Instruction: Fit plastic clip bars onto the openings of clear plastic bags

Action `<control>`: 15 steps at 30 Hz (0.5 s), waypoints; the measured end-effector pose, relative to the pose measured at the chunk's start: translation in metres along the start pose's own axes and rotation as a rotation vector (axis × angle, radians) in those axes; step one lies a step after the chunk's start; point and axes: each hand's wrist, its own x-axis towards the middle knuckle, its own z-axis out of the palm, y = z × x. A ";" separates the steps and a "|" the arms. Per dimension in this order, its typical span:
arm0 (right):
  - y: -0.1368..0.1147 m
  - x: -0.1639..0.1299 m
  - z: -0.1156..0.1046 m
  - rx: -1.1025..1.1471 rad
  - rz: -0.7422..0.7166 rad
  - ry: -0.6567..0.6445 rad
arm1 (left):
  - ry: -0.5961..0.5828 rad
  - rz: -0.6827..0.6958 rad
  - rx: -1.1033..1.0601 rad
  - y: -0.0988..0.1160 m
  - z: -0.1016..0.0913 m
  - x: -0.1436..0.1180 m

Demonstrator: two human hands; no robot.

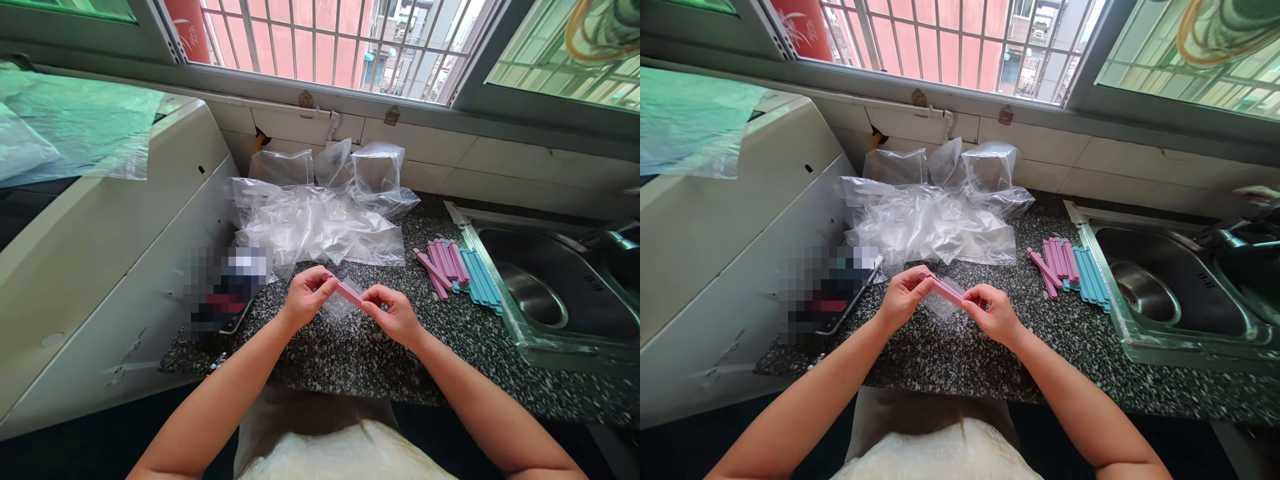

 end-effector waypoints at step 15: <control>0.004 -0.002 0.004 -0.329 -0.213 0.144 | -0.043 -0.007 0.073 -0.005 0.002 -0.001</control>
